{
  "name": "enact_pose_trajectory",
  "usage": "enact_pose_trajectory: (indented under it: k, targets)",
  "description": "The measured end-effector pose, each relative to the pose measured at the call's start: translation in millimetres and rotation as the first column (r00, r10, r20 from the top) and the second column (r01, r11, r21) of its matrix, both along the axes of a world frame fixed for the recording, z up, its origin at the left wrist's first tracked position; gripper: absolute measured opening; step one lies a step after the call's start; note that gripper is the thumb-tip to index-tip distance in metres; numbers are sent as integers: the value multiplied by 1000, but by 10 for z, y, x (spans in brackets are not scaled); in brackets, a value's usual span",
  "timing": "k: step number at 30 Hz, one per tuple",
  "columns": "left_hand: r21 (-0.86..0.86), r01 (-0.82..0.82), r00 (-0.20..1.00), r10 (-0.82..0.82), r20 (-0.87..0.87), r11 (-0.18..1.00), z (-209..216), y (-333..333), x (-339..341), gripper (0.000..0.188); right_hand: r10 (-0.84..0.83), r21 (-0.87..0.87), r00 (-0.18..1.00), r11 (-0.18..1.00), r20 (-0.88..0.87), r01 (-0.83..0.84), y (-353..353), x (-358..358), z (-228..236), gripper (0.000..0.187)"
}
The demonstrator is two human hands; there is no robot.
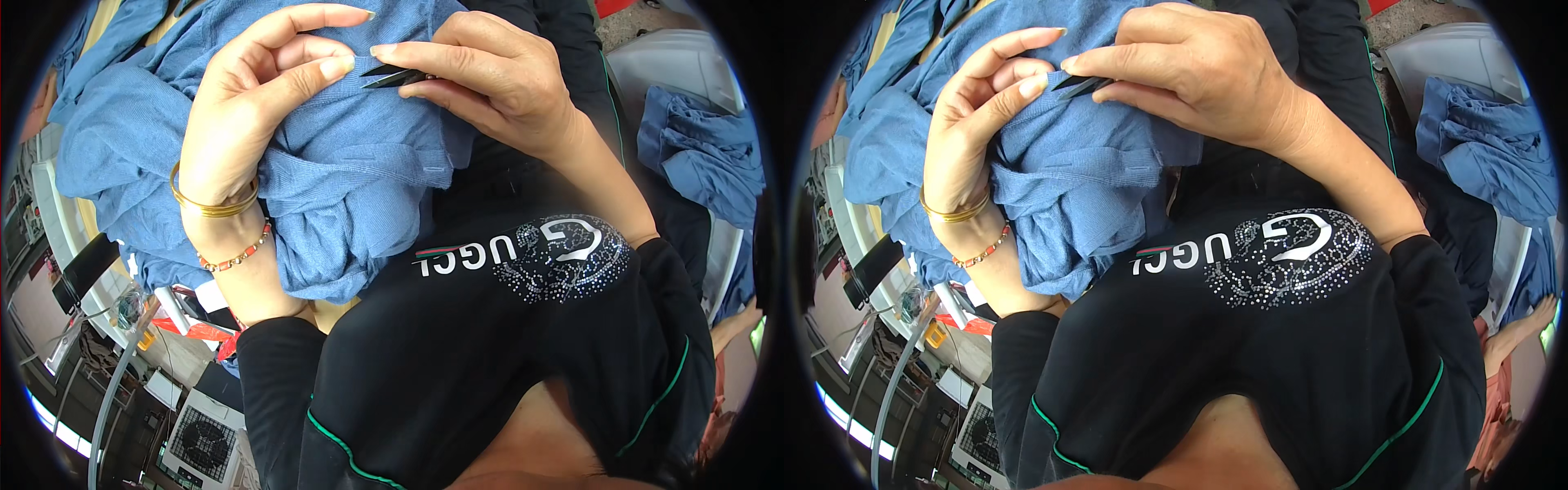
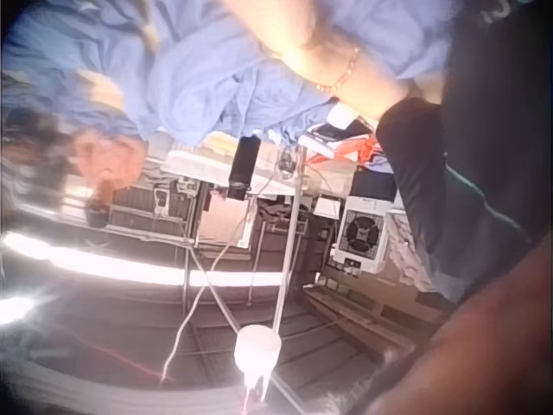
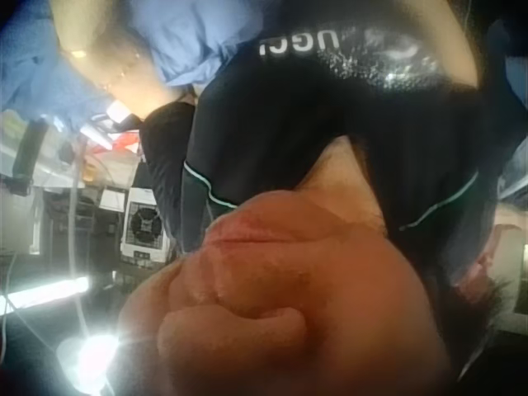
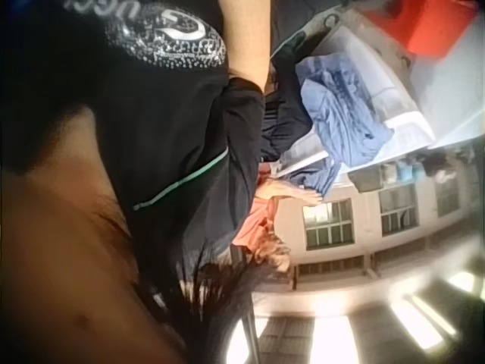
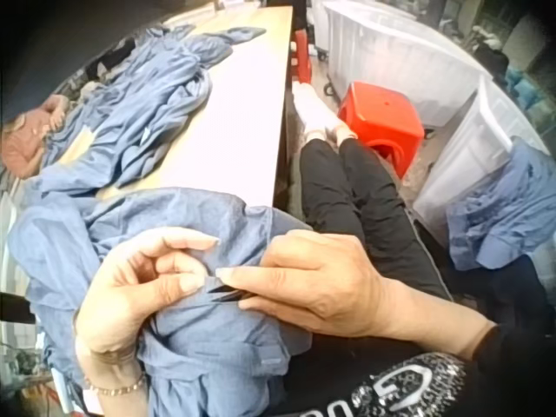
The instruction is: Trim loose threads from blue garments using small thread clippers.
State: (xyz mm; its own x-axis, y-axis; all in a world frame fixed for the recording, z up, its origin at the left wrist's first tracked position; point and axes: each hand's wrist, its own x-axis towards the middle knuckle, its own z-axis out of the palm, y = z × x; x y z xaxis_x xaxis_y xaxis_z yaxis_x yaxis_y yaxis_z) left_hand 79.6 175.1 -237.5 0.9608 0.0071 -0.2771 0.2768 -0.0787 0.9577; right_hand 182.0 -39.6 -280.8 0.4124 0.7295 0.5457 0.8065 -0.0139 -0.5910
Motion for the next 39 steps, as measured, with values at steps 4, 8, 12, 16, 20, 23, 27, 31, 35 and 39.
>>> enact_pose_trajectory:
  k: [4,8,12,16,20,23,27,31,35,39]
  targets:
    - [-10,18,1000,-18,9,1000,-13,22,5,38,-86,321,850,942,519,-101,50,123,-259,28]
    - [14,-10,1000,10,-3,1000,-3,32,-30,38,9,-8,1000,1000,15,-9,-43,-99,158,25]
    - [46,18,1000,-18,-11,999,41,40,-31,38,-94,490,847,846,524,-209,151,136,-224,25]
    - [197,80,996,-88,30,977,181,129,-167,41,4,35,992,999,-124,0,-50,-85,186,29]
    - [257,57,998,-56,-13,965,334,250,-310,41,62,5,983,998,-170,-62,23,-108,299,32]
    - [251,82,996,-76,-36,965,363,283,-290,39,179,80,978,982,-105,-171,164,-160,82,43]
    - [177,67,997,-61,-35,982,356,276,-294,38,196,-4,978,980,-76,-197,266,-196,97,39]
    - [139,42,999,-44,17,989,332,292,-275,39,110,124,994,986,18,-111,301,-137,27,33]
    - [138,10,1000,-12,14,990,326,304,-280,40,113,7,979,993,172,-116,466,-140,335,32]
    - [76,34,999,-36,17,997,330,277,-210,41,-72,363,796,912,601,-191,536,47,-95,32]
